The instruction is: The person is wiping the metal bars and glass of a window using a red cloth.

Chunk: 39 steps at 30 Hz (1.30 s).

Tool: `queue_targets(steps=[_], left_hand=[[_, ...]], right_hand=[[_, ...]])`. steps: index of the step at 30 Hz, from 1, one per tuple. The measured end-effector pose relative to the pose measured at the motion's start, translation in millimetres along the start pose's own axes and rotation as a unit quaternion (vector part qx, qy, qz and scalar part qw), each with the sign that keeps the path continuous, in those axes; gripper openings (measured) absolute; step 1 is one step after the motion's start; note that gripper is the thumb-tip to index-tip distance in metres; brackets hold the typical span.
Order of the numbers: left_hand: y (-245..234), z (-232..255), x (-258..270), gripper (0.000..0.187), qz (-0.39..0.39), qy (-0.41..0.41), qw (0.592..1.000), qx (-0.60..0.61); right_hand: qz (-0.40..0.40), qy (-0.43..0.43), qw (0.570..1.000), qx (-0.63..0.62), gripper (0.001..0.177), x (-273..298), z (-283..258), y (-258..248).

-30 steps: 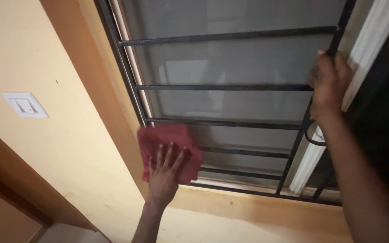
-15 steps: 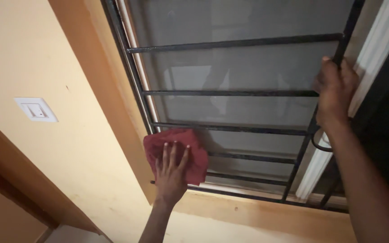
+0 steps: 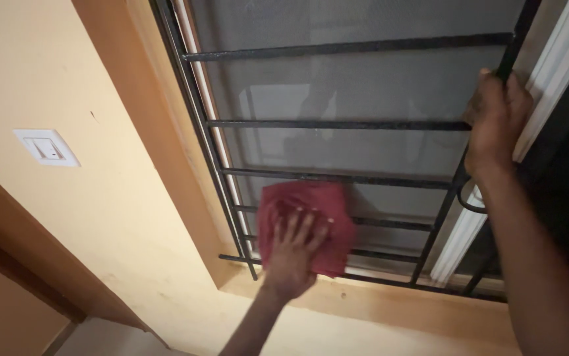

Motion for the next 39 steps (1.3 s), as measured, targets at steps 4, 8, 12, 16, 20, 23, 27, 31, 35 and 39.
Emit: queue_targets(steps=[4, 8, 12, 16, 20, 23, 27, 31, 35, 39], left_hand=[[26.6, 41.2, -15.5, 0.105, -0.031, 0.076, 0.997, -0.011], [30.1, 86.8, -24.7, 0.099, -0.008, 0.129, 0.990, 0.049], [42.6, 112.7, -34.6, 0.089, 0.011, 0.143, 0.988, 0.064], [51.5, 119.0, -36.7, 0.076, 0.054, 0.140, 0.986, 0.067], [47.4, 109.6, -37.1, 0.066, 0.063, 0.116, 0.990, 0.050], [40.9, 82.8, -31.1, 0.075, -0.002, 0.072, 0.997, 0.028], [38.8, 30.8, -22.7, 0.072, -0.008, 0.054, 0.999, 0.002], [27.6, -25.6, -10.2, 0.086, -0.032, 0.009, 0.994, -0.104], [8.2, -74.9, 2.8, 0.094, 0.024, -0.029, 0.988, -0.152], [-4.7, -85.4, 12.1, 0.091, 0.030, -0.053, 0.995, -0.080]], right_hand=[[-0.005, -0.010, 1.000, 0.002, 0.027, -0.1, 1.1, 0.8], [0.001, 0.002, 1.000, 0.024, 0.027, -0.6, -2.6, 0.1], [-0.006, 0.011, 1.000, 0.003, 0.026, -0.7, -1.2, -1.8], [-0.008, 0.007, 1.000, 0.004, 0.024, -3.1, -0.2, -3.2], [-0.053, 0.027, 0.996, -0.069, 0.031, -7.1, 0.0, -4.4], [-0.053, 0.037, 0.996, -0.056, 0.029, -4.4, -2.8, -4.4], [-0.049, 0.027, 0.997, -0.046, 0.031, -7.7, 13.1, -8.1], [-0.045, 0.016, 0.998, -0.038, 0.032, -9.2, 17.9, -7.1], [-0.032, 0.014, 0.999, -0.014, 0.026, -0.2, 1.0, -2.0], [-0.022, 0.017, 1.000, 0.011, 0.025, -1.0, -4.6, -1.0]])
Point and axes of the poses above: each hand's wrist, its own x-axis away from the middle knuckle, its own y-axis out of the palm, z = x × y, the point moved 4 cm from there along -x, towards the middle knuckle, and after that the axes turned 7 degrees about x, right-handed, at the moved point
